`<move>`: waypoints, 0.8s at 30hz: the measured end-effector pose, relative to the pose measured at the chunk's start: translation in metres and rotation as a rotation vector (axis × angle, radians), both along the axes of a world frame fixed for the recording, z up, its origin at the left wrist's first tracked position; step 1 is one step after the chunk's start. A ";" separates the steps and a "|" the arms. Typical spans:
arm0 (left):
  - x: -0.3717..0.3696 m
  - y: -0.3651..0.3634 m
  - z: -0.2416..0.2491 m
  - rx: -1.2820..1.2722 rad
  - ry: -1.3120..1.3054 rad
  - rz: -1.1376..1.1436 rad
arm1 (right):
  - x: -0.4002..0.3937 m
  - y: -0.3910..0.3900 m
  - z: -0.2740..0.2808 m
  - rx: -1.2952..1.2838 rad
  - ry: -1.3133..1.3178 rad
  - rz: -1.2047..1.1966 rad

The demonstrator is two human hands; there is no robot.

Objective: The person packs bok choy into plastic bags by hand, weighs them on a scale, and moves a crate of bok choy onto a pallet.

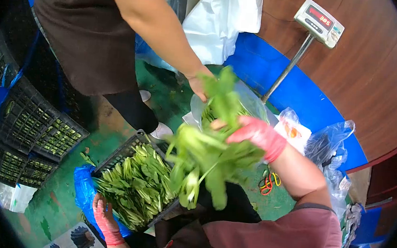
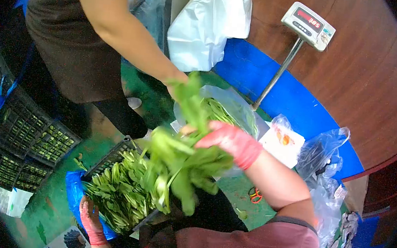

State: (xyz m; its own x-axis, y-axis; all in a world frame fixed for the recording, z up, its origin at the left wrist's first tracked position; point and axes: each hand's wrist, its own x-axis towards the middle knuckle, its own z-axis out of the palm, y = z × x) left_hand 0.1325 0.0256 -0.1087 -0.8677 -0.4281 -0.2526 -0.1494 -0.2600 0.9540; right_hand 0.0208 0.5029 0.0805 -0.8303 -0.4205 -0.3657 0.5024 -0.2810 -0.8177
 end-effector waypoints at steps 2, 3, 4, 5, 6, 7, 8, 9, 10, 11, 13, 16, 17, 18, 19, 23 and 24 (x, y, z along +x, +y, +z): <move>0.001 -0.006 -0.010 -0.005 -0.011 -0.010 | -0.006 0.048 0.008 0.102 0.121 -0.118; -0.002 -0.006 -0.015 -0.008 -0.005 -0.023 | -0.011 0.068 0.007 0.175 0.195 -0.180; -0.004 -0.002 -0.013 0.019 0.001 -0.041 | -0.014 0.078 0.002 0.175 0.194 -0.183; -0.004 0.003 -0.011 0.020 0.004 -0.043 | -0.019 0.087 -0.004 0.210 0.236 -0.279; -0.005 0.010 -0.007 -0.031 -0.017 -0.033 | -0.025 0.097 -0.014 0.242 0.282 -0.375; -0.007 0.017 -0.004 -0.082 -0.035 -0.021 | -0.038 0.106 -0.041 0.754 0.642 -0.332; -0.008 0.016 -0.011 -0.088 -0.039 -0.015 | -0.058 0.113 -0.084 1.247 0.943 -0.256; -0.011 0.024 -0.010 -0.090 -0.031 -0.011 | -0.063 0.102 -0.118 1.521 1.231 -0.301; -0.012 0.032 -0.009 -0.123 0.010 -0.040 | -0.074 0.093 -0.155 1.620 1.180 -0.093; -0.013 0.038 -0.006 -0.159 0.049 -0.067 | -0.099 0.071 -0.182 1.787 0.518 0.197; -0.015 0.036 -0.019 -0.361 0.012 -0.049 | -0.106 0.090 -0.232 1.929 1.101 0.424; -0.010 0.035 -0.028 -0.392 0.007 -0.052 | -0.151 0.113 -0.226 2.083 0.525 -0.044; -0.010 0.035 -0.026 -0.399 0.009 -0.050 | -0.170 0.127 -0.217 2.069 0.423 -0.234; -0.010 0.035 -0.027 -0.379 0.017 -0.051 | -0.183 0.142 -0.207 2.066 0.427 -0.246; -0.011 0.034 -0.030 -0.356 0.028 -0.055 | -0.194 0.157 -0.196 1.973 0.225 -0.276; -0.020 0.024 -0.060 -0.380 0.063 -0.042 | -0.173 0.146 -0.264 2.063 0.548 -0.178; -0.022 0.032 -0.051 -0.395 0.039 -0.040 | -0.183 0.153 -0.264 2.069 0.561 -0.195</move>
State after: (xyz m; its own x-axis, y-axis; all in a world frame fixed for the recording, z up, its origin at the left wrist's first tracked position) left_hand 0.1104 0.0576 -0.1602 -0.8916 -0.4509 -0.0418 -0.1134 0.1330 0.9846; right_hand -0.1620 0.6559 -0.1836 -0.9579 0.2342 0.1663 0.2448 0.9685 0.0462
